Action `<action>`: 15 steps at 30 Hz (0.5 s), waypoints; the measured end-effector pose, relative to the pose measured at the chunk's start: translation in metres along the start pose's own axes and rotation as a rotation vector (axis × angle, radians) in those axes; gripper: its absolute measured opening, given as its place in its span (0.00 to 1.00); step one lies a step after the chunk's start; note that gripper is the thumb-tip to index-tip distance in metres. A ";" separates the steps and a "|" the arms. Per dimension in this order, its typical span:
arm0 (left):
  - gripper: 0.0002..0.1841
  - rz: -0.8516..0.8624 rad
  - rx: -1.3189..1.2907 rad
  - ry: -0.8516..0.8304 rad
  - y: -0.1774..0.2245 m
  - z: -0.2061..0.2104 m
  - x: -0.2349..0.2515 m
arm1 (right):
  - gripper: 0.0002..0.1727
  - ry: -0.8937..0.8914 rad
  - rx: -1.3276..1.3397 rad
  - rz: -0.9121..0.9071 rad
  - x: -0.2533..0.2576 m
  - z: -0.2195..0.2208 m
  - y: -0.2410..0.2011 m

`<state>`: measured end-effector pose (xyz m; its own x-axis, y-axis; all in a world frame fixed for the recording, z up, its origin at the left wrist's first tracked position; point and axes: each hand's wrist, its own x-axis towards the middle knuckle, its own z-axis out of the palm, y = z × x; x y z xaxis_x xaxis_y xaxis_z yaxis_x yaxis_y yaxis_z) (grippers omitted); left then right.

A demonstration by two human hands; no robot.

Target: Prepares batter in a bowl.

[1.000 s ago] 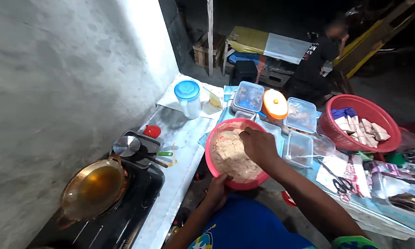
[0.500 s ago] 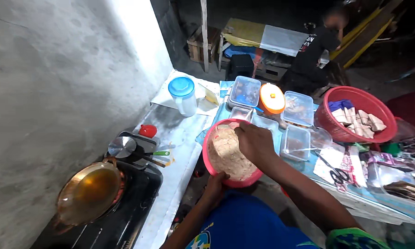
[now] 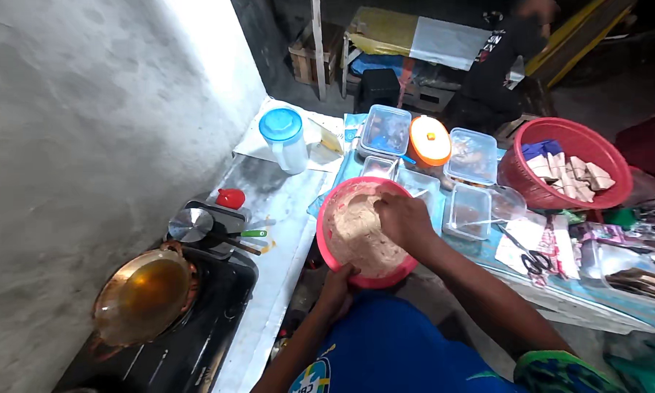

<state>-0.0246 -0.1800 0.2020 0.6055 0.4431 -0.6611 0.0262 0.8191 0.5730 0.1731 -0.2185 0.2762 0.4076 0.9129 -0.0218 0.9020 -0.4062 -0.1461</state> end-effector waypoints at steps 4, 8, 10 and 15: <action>0.08 -0.004 0.065 -0.013 0.003 0.002 -0.004 | 0.08 0.073 -0.037 0.003 0.004 0.004 -0.011; 0.11 0.014 0.097 0.004 0.003 -0.004 -0.001 | 0.11 -0.166 0.008 -0.392 -0.014 -0.005 -0.033; 0.13 0.028 0.086 0.009 0.001 -0.009 0.000 | 0.12 -0.307 0.034 -0.359 -0.012 -0.012 -0.024; 0.11 0.026 0.061 0.021 0.000 -0.008 -0.006 | 0.06 0.012 -0.084 -0.029 0.009 -0.015 0.000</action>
<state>-0.0345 -0.1799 0.2027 0.5900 0.4716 -0.6553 0.0596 0.7840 0.6179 0.1786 -0.2111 0.2904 0.3829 0.9238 -0.0064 0.9218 -0.3825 -0.0629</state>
